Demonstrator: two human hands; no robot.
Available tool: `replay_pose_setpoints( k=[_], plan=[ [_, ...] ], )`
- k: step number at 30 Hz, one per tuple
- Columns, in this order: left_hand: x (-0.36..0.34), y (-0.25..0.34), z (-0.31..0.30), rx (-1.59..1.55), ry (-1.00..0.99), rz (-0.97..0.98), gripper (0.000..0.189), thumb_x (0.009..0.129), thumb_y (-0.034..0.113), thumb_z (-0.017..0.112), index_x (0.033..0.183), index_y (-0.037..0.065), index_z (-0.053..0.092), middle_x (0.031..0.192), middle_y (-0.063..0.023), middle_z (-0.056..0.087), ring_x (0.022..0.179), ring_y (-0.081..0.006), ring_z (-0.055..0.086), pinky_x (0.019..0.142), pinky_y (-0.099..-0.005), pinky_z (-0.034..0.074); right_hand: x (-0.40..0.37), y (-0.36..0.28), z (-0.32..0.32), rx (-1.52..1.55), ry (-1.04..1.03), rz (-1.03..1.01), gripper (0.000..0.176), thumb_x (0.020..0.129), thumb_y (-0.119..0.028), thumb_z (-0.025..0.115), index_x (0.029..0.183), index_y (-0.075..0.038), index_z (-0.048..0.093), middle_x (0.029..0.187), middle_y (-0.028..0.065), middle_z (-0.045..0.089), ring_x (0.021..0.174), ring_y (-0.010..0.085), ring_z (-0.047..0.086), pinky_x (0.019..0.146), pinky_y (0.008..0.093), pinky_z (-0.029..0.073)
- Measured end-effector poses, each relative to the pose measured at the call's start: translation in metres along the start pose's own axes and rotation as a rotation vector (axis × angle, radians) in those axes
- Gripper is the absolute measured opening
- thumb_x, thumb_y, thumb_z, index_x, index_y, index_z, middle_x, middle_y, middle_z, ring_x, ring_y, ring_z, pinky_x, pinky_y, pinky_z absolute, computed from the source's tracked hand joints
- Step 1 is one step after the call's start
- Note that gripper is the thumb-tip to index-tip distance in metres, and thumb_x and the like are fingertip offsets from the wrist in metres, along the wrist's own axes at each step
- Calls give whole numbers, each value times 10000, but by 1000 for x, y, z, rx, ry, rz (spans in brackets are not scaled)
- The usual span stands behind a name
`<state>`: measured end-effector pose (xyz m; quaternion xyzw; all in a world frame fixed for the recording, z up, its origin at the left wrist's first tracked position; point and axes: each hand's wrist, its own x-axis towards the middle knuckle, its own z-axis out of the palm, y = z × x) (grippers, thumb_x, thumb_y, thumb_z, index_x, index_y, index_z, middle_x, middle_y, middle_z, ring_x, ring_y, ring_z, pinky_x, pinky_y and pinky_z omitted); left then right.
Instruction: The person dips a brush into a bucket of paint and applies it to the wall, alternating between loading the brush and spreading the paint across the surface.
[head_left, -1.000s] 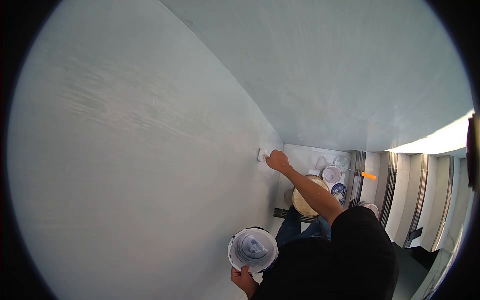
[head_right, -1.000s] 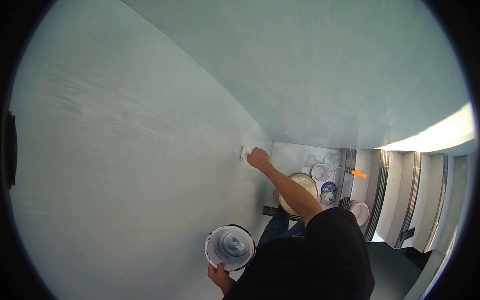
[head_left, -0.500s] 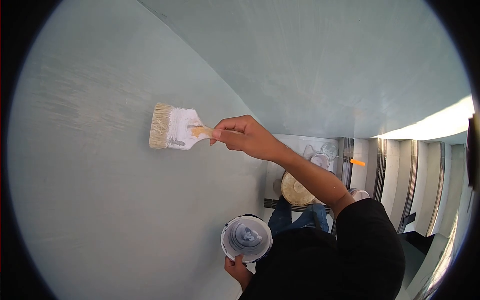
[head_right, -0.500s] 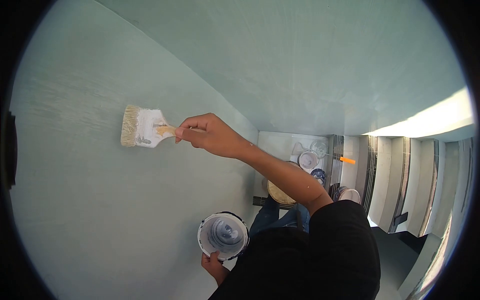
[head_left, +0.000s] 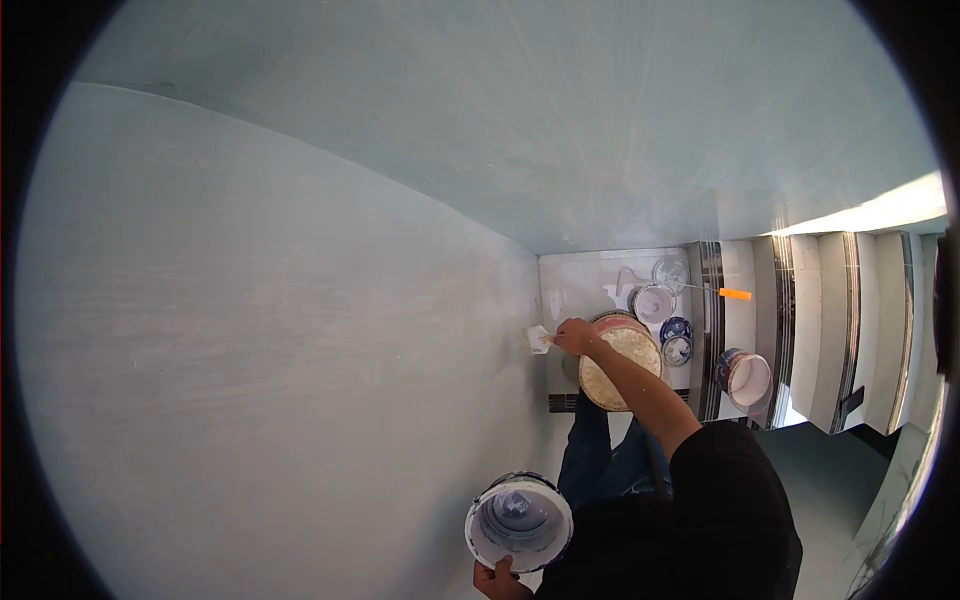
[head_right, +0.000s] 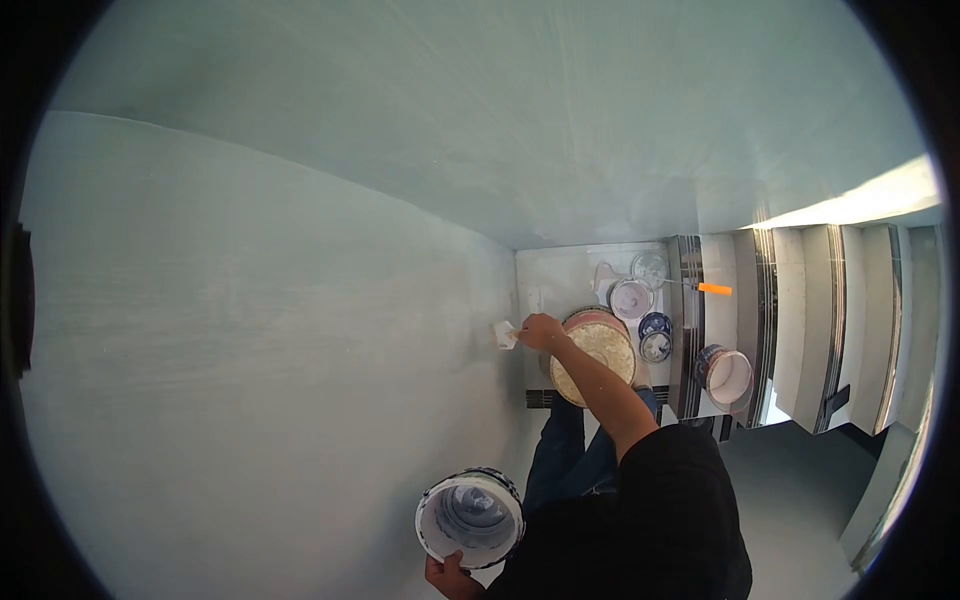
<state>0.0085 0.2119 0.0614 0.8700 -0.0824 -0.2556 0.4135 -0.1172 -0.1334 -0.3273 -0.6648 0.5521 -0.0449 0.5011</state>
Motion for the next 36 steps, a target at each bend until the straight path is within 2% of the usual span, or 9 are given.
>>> replay_pose_setpoints(
  k=[3, 7, 11, 19, 25, 28, 32, 34, 36],
  plan=[
    [20, -13, 11, 40, -21, -7, 214, 790, -32, 617, 999, -2, 652, 735, 30, 538, 549, -48, 348, 474, -282, 277, 20, 21, 1, -22, 51, 244, 403, 867, -382, 611, 1011, -19, 712, 1033, 231, 694, 1052, 376, 656, 877, 451, 540],
    [22, 1, 33, 142, -36, -67, 197, 799, -38, 597, 990, -15, 637, 726, 24, 524, 533, -60, 330, 476, -283, 260, 68, 27, -3, -22, 104, 297, 368, 870, -350, 609, 978, -9, 699, 1008, 219, 699, 1006, 374, 670, 839, 464, 548],
    [22, 5, 27, 215, -36, -69, 208, 817, -19, 579, 1019, -22, 629, 736, 9, 529, 533, -71, 335, 477, -285, 259, 61, -51, -7, 43, 172, 43, 330, 869, -327, 616, 875, -7, 697, 919, 203, 702, 883, 379, 684, 789, 460, 558],
    [18, 12, 38, 166, 12, -94, 348, 810, 1, 573, 1150, -51, 629, 846, -42, 598, 605, -104, 405, 532, -305, 316, -118, -176, -118, 349, 346, -339, 231, 879, -205, 652, 728, -32, 672, 591, 170, 599, 541, 386, 586, 547, 467, 487],
    [13, 23, 51, 181, 9, -114, 351, 782, -11, 585, 1129, -52, 625, 864, -42, 591, 631, -104, 443, 536, -296, 329, -199, -245, -185, 758, 66, -610, 206, 916, -181, 637, 783, -24, 656, 525, 125, 543, 447, 323, 521, 452, 392, 398],
    [18, 8, 46, 221, -32, -110, 343, 774, -4, 589, 1112, -47, 625, 844, -37, 583, 613, -95, 424, 517, -294, 319, -213, -263, -188, 987, -42, -912, 199, 930, -209, 664, 983, -20, 695, 608, 108, 594, 487, 254, 569, 467, 336, 415],
    [15, -2, 46, 8, -35, -17, 425, 677, -13, 583, 1094, -84, 631, 982, -150, 677, 834, -213, 660, 734, -315, 527, -176, -253, -176, 988, -151, -774, 243, 946, -254, 662, 1020, -26, 702, 639, 106, 624, 478, 195, 514, 484, 298, 402],
    [15, -8, 41, 2, -68, -8, 459, 665, -18, 580, 1116, -93, 623, 1020, -172, 670, 893, -247, 663, 801, -356, 527, -134, -223, -143, 983, -65, -644, 281, 951, -282, 659, 1035, -20, 715, 667, 87, 647, 525, 128, 519, 505, 296, 407],
    [18, -12, 34, 19, -86, -8, 480, 657, -21, 581, 1129, -98, 618, 1040, -182, 668, 920, -265, 665, 835, -380, 526, -95, -175, -112, 894, -108, -510, 307, 940, -307, 656, 1023, -21, 730, 787, 139, 704, 658, 183, 617, 662, 314, 501]
  ],
)
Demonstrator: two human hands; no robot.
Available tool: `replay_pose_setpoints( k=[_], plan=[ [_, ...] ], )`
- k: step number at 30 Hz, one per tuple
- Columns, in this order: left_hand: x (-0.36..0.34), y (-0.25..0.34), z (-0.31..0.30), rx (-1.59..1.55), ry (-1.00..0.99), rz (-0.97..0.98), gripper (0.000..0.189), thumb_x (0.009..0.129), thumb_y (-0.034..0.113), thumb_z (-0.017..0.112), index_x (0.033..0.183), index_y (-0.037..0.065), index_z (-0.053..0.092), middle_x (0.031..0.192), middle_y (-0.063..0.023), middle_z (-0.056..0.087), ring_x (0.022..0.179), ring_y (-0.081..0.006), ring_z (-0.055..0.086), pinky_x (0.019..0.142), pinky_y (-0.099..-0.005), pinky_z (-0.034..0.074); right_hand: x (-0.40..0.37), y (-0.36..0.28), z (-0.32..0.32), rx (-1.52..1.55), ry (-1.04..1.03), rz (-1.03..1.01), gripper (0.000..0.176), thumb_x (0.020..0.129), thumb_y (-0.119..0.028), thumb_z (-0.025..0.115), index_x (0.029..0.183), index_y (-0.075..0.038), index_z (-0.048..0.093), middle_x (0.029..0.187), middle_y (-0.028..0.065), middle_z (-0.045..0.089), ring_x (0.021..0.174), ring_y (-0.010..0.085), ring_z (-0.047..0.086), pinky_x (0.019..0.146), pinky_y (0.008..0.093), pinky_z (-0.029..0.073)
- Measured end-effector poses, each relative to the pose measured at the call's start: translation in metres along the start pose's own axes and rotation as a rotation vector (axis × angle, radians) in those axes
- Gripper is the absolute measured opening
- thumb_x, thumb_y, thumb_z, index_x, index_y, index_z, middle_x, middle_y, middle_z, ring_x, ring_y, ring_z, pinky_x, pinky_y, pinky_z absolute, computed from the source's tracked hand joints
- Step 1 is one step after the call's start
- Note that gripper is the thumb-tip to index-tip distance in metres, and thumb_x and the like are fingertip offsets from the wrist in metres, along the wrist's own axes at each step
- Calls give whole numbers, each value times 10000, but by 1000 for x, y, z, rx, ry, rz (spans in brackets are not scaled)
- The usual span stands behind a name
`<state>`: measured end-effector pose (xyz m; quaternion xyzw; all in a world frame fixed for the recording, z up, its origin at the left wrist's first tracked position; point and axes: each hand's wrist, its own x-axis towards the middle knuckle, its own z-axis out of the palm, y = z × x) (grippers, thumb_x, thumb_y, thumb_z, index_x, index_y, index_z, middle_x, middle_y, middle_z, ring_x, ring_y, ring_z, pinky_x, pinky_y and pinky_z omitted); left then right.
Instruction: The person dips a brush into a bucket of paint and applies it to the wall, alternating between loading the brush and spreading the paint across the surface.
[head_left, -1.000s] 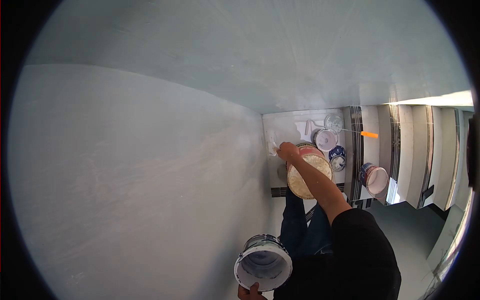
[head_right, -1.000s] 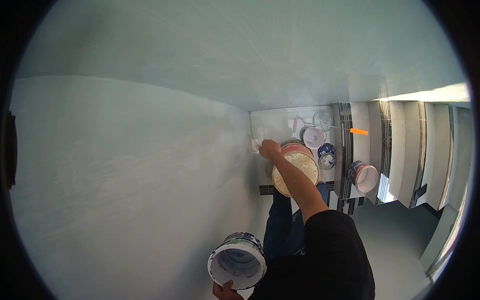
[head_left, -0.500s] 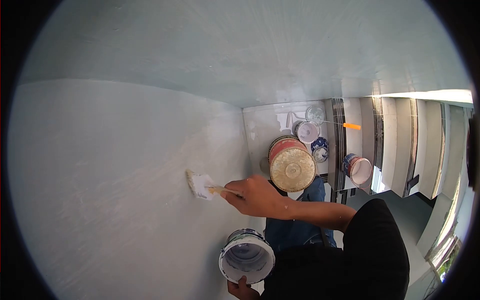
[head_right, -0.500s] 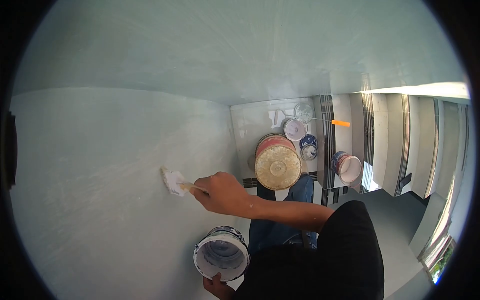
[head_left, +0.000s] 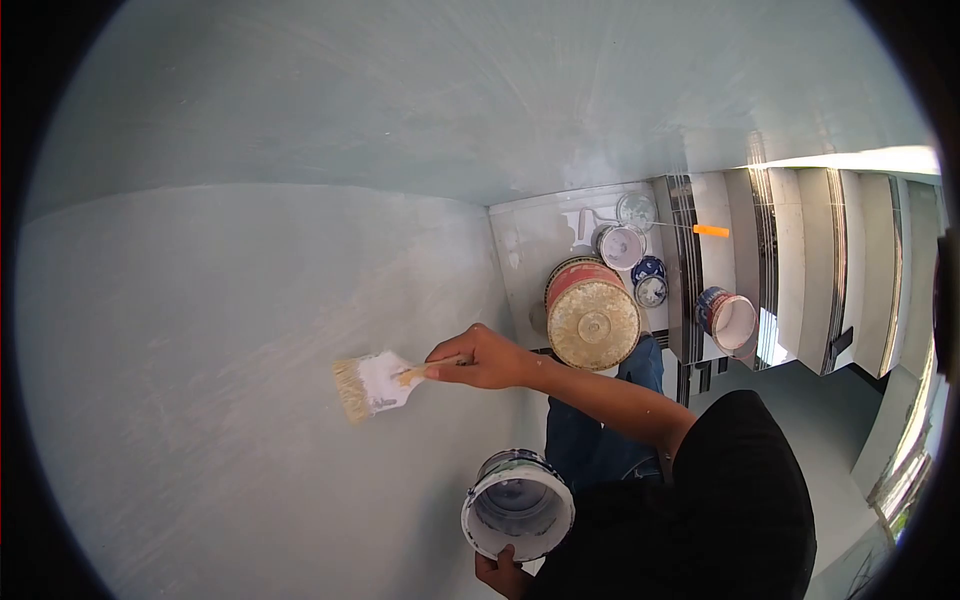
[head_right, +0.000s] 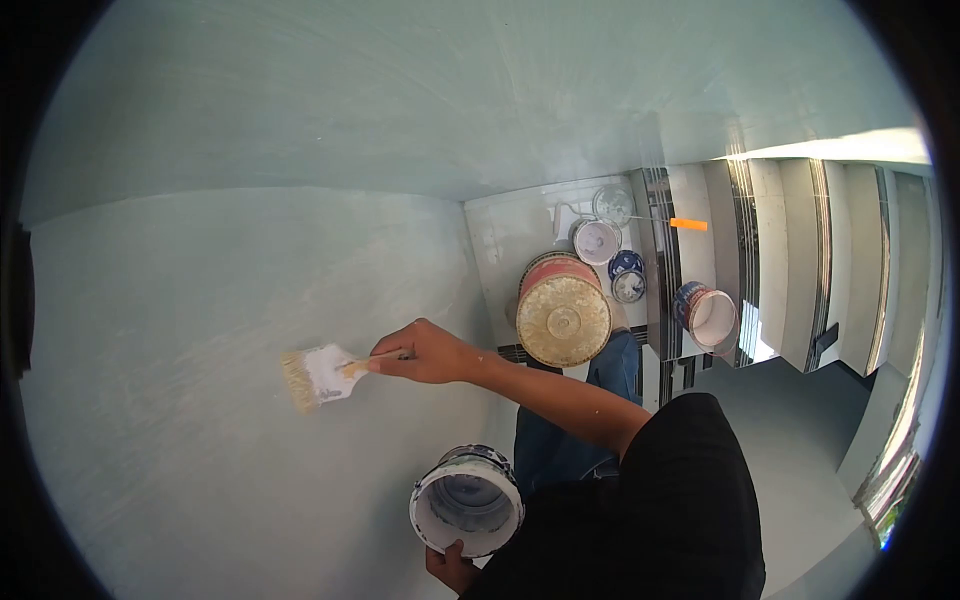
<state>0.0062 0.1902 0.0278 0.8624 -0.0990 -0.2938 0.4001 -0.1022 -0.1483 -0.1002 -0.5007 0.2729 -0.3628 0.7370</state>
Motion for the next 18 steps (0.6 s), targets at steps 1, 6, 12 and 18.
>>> replay_pose_setpoints(
  k=[1, 6, 12, 18],
  plan=[
    [0, -2, -3, 18, 1, -5, 483, 656, -21, 582, 1131, -98, 616, 1041, -182, 668, 917, -266, 665, 836, -383, 525, -1, 36, -10, -22, 51, 46, 311, 940, -310, 657, 1019, -19, 732, 780, 133, 702, 665, 171, 614, 672, 312, 500],
    [2, -10, -6, 142, 53, -76, 317, 762, 12, 605, 1075, -35, 627, 782, -12, 558, 565, -79, 379, 496, -276, 277, -14, 185, -66, -432, 262, 246, 313, 906, -347, 664, 978, -54, 744, 793, 130, 714, 698, 244, 661, 673, 369, 510],
    [12, -20, -18, 225, 43, -137, 256, 747, 12, 619, 1001, -14, 619, 716, 4, 512, 532, -61, 315, 494, -282, 247, 6, 281, -107, -857, 246, 683, 296, 885, -327, 579, 984, -93, 731, 1015, 158, 718, 966, 352, 684, 853, 448, 548],
    [18, -32, -27, 315, 38, -75, 173, 745, 18, 617, 918, 8, 607, 630, 24, 428, 504, -67, 245, 477, -285, 239, 52, 333, -92, -800, 274, 772, 294, 885, -274, 564, 1031, -50, 686, 1075, 187, 695, 1010, 361, 674, 882, 461, 536]
  ],
)
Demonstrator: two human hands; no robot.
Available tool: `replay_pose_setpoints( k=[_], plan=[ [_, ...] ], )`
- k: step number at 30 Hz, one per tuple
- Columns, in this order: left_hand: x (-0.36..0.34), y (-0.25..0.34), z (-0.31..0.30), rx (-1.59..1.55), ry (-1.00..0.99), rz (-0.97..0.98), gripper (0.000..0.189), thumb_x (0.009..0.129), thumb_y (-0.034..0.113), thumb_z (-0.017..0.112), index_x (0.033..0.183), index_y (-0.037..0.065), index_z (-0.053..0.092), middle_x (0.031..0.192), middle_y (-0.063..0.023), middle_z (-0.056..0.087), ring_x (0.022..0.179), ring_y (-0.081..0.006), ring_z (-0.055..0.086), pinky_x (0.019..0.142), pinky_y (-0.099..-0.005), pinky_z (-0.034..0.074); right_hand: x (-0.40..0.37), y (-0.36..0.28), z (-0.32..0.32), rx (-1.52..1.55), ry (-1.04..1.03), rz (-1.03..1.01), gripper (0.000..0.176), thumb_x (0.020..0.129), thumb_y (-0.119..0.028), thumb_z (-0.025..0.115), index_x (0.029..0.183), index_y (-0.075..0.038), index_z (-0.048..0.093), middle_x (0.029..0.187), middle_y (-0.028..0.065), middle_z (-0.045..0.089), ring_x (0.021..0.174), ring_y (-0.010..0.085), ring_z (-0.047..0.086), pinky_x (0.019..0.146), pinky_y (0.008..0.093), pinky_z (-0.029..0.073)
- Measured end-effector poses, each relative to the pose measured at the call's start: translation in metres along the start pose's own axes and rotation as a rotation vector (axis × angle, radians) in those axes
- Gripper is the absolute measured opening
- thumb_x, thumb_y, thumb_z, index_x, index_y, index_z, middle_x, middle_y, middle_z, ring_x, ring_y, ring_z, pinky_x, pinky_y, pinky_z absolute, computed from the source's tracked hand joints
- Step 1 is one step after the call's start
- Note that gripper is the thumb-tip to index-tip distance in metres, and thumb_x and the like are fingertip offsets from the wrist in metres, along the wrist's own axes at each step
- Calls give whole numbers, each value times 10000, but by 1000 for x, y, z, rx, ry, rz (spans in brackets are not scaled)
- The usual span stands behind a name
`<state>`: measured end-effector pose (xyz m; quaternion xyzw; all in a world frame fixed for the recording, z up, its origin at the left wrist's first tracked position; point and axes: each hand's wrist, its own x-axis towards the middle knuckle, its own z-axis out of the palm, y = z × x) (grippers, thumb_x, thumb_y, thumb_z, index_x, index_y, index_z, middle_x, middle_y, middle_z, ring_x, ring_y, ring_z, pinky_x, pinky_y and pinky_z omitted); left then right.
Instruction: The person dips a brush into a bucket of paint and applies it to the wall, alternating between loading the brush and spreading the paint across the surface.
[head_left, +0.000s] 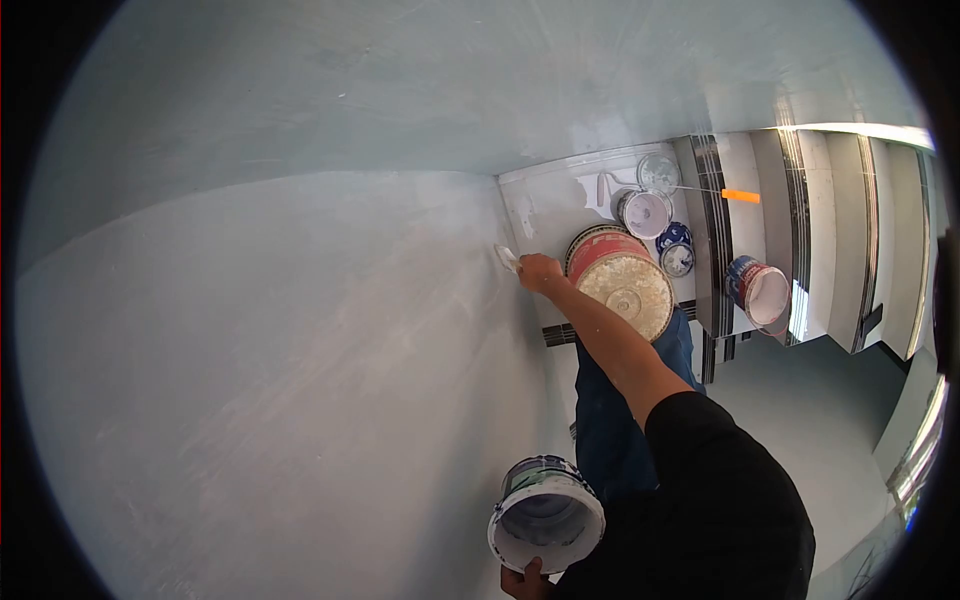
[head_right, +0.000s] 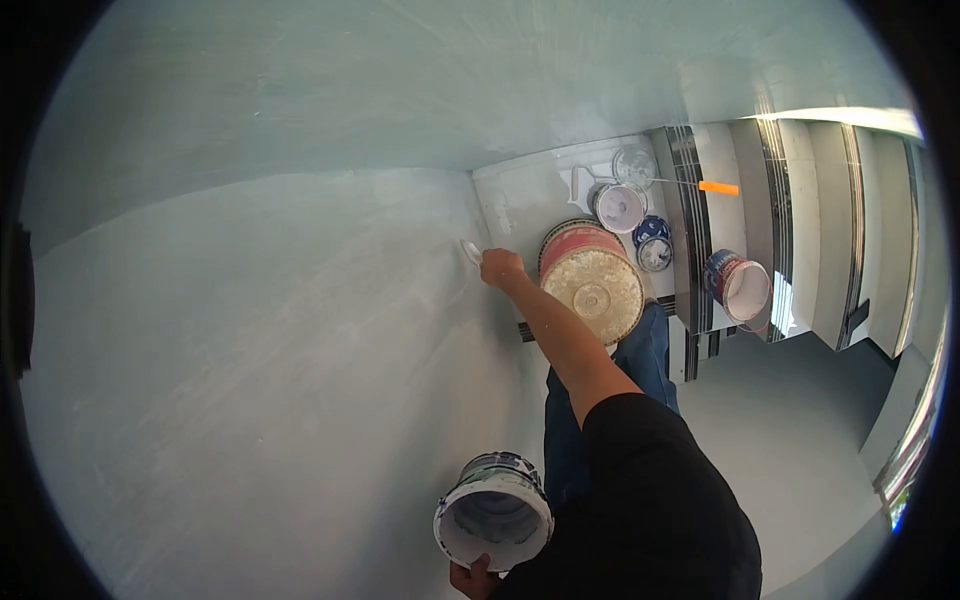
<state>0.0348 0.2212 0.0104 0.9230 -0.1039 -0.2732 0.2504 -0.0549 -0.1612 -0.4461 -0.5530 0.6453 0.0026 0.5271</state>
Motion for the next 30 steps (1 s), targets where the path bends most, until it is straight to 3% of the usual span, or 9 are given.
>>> replay_pose_setpoints(
  k=[2, 5, 11, 14, 17, 22, 26, 29, 30],
  plan=[
    [2, -13, 2, -12, 23, 99, 171, 744, 15, 609, 916, 9, 606, 635, 23, 428, 505, -69, 244, 478, -283, 239, 3, -10, 12, 22, -23, 24, 287, 880, -258, 557, 1023, -45, 685, 1083, 188, 691, 1019, 368, 668, 888, 463, 532],
    [-5, -5, 1, -37, 15, -22, 182, 746, 14, 594, 926, -5, 610, 646, 21, 438, 511, -66, 255, 479, -283, 242, 0, -16, 20, 62, -56, -48, 300, 864, -243, 553, 1033, -30, 679, 1121, 194, 679, 1027, 386, 655, 884, 465, 528],
    [-13, 32, 21, -30, 41, -68, 57, 769, -13, 569, 821, 8, 570, 661, 40, 433, 539, -66, 291, 507, -271, 261, -76, -48, -47, 199, -12, -276, 261, 837, -253, 583, 859, -18, 695, 901, 241, 679, 883, 437, 649, 815, 476, 530],
    [-5, 13, 13, -230, -64, -2, 482, 653, -21, 586, 1127, -103, 616, 1043, -184, 671, 922, -269, 667, 844, -388, 519, -135, -74, -86, 328, -7, -392, 264, 841, -252, 591, 781, -8, 673, 784, 258, 646, 793, 452, 626, 750, 497, 513],
    [-1, 0, 11, -249, -50, -7, 474, 655, -23, 586, 1121, -103, 620, 1047, -188, 672, 929, -268, 667, 851, -389, 516, -200, -106, -124, 360, 12, -561, 251, 857, -217, 590, 747, 5, 633, 726, 239, 623, 717, 452, 601, 688, 512, 483],
    [-19, 42, 25, -212, -76, -62, 455, 663, -23, 585, 1110, -102, 621, 1031, -181, 674, 919, -263, 665, 830, -376, 523, -306, -160, -189, 504, -65, -728, 208, 905, -163, 603, 796, 14, 585, 665, 213, 559, 600, 403, 539, 556, 444, 429],
    [-26, 49, 26, -145, -76, -77, 432, 672, -22, 586, 1094, -105, 624, 1015, -177, 677, 898, -261, 667, 808, -370, 531, -361, -178, -240, 722, -375, -778, 199, 895, -186, 616, 929, 2, 671, 657, 158, 611, 570, 293, 566, 563, 394, 441],
    [-27, 38, 29, -276, -25, -2, 314, 655, 9, 631, 966, -17, 667, 792, -60, 665, 552, -91, 524, 467, -239, 353, -366, -166, -244, 870, -453, -747, 262, 914, -197, 630, 1090, -15, 698, 665, 95, 624, 553, 145, 517, 543, 312, 411],
    [-28, 36, 27, -285, -17, 0, 309, 657, 7, 632, 963, -16, 667, 790, -58, 666, 549, -91, 524, 467, -238, 356, -352, -157, -244, 833, -423, -704, 279, 910, -202, 637, 1109, -17, 700, 673, 84, 630, 575, 120, 516, 554, 302, 416]
  ],
)
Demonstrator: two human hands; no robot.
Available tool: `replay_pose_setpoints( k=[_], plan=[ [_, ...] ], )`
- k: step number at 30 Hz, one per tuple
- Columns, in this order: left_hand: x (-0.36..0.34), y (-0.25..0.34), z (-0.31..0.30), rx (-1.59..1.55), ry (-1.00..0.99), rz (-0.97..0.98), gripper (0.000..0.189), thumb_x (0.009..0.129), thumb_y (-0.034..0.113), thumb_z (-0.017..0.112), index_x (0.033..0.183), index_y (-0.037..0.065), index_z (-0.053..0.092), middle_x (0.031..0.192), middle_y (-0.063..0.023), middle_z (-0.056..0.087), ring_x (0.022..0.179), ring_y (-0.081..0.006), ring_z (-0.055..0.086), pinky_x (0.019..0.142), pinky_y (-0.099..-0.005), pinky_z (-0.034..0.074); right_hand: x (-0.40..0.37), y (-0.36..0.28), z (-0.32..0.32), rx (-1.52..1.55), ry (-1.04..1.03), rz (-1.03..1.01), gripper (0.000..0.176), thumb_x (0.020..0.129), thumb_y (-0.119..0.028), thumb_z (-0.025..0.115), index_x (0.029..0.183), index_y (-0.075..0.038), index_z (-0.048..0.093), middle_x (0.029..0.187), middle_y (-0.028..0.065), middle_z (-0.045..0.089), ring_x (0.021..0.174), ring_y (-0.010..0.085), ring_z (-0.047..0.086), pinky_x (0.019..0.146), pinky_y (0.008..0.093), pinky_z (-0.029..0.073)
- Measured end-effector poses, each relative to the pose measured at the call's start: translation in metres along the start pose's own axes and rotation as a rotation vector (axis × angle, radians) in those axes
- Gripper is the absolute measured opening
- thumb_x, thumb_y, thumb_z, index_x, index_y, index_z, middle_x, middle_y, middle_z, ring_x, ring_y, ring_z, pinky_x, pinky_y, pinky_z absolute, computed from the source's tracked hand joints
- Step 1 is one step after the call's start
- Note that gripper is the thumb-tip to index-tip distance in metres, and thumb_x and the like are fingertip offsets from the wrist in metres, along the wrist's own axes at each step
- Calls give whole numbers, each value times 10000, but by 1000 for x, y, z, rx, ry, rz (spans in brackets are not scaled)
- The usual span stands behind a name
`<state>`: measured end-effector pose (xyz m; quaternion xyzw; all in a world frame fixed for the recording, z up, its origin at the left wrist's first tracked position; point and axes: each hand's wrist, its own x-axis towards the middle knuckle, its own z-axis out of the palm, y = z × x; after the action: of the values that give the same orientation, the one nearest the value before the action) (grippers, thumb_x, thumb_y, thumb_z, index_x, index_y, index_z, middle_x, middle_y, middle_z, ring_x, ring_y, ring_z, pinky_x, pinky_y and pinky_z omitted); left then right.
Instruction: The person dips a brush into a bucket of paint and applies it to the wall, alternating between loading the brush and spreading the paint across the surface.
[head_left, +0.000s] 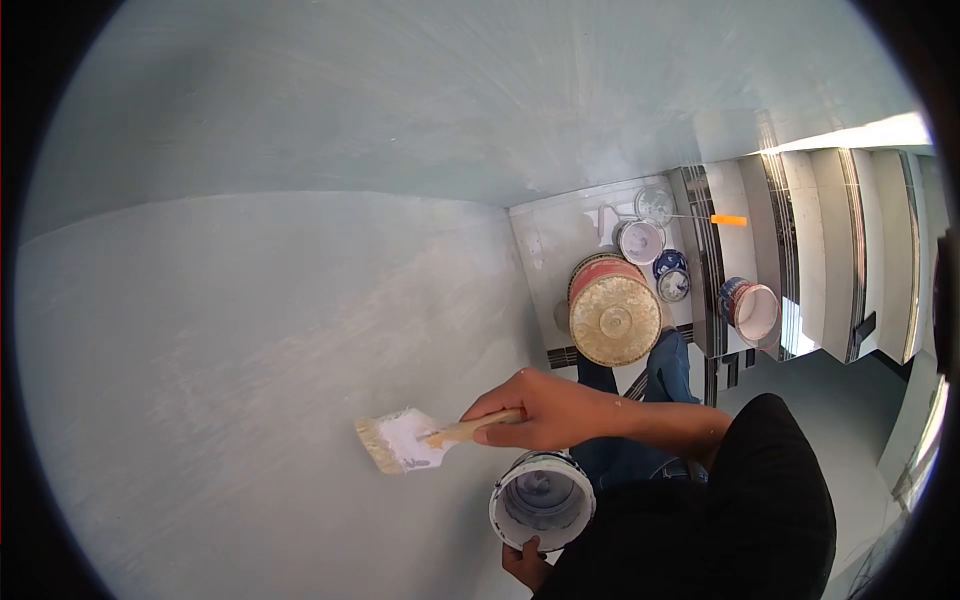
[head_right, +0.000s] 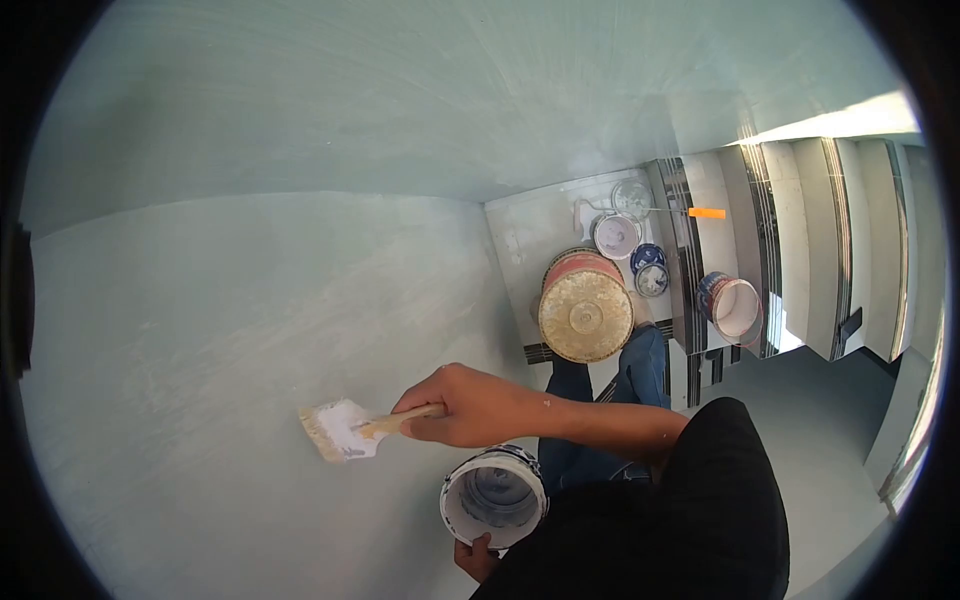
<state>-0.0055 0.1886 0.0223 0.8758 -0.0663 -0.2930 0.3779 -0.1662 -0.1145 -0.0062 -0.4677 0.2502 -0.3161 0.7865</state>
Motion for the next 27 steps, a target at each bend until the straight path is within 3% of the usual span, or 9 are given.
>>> replay_pose_setpoints(
  k=[2, 5, 8, 11, 13, 14, 17, 20, 27],
  plan=[
    [0, -2, -5, -16, 8, 1, 301, 660, 3, 634, 958, -15, 667, 787, -55, 667, 544, -91, 523, 468, -237, 362, 13, 35, -28, -97, 130, 124, 286, 897, -202, 643, 1096, -8, 708, 670, 68, 619, 609, 92, 504, 574, 288, 424],
    [5, -11, -19, 72, -12, -52, 428, 677, -33, 601, 1099, -96, 635, 1014, -170, 686, 897, -254, 669, 810, -369, 526, 51, 153, -79, -426, 397, 305, 296, 865, -233, 599, 1001, -3, 725, 733, 119, 681, 660, 224, 624, 649, 356, 491],
    [5, -7, -19, 76, -13, -60, 421, 683, -30, 607, 1098, -94, 636, 1009, -167, 689, 889, -252, 670, 815, -368, 524, 94, 248, -114, -629, 519, 498, 282, 818, -265, 599, 933, -50, 740, 918, 215, 704, 934, 383, 683, 804, 452, 535],
    [34, -57, -52, 60, -91, 65, 420, 684, -23, 615, 1097, -95, 636, 1007, -167, 691, 887, -250, 671, 823, -363, 521, 137, 284, -115, -700, 664, 511, 310, 790, -227, 594, 978, -15, 719, 983, 220, 704, 972, 394, 672, 843, 456, 538],
    [14, -20, -29, 52, -41, -26, 415, 685, -18, 620, 1093, -95, 637, 1005, -168, 692, 884, -248, 671, 826, -362, 519, 167, 288, -114, -675, 577, 526, 327, 783, -222, 593, 981, 15, 699, 1018, 234, 697, 990, 407, 663, 851, 454, 538],
    [6, -8, -21, 46, -17, -71, 413, 686, -15, 622, 1091, -95, 638, 1004, -169, 692, 883, -247, 671, 828, -361, 518, 176, 281, -110, -665, 533, 531, 336, 780, -220, 592, 983, 30, 689, 1035, 242, 693, 999, 414, 658, 855, 453, 538],
    [15, -27, -25, -42, -19, 106, 340, 651, -18, 639, 989, -39, 670, 853, -98, 693, 625, -130, 607, 515, -258, 431, 169, 216, -90, -669, 507, 506, 318, 775, -221, 600, 913, 55, 675, 985, 264, 692, 967, 419, 665, 838, 445, 541],
    [13, -14, -24, -28, -57, 66, 335, 656, -20, 636, 988, -51, 667, 866, -107, 694, 644, -139, 618, 526, -265, 444, 150, 172, -78, -625, 429, 406, 268, 769, -213, 600, 793, 41, 680, 863, 269, 682, 848, 409, 672, 764, 458, 537],
    [13, -2, -14, -123, -123, 93, 284, 681, -14, 642, 963, -31, 668, 793, -64, 668, 559, -85, 526, 475, -234, 355, 90, 0, -17, -424, 270, 150, 357, 783, -194, 587, 536, 43, 489, 504, 168, 442, 484, 245, 379, 497, 444, 346]
  ],
)
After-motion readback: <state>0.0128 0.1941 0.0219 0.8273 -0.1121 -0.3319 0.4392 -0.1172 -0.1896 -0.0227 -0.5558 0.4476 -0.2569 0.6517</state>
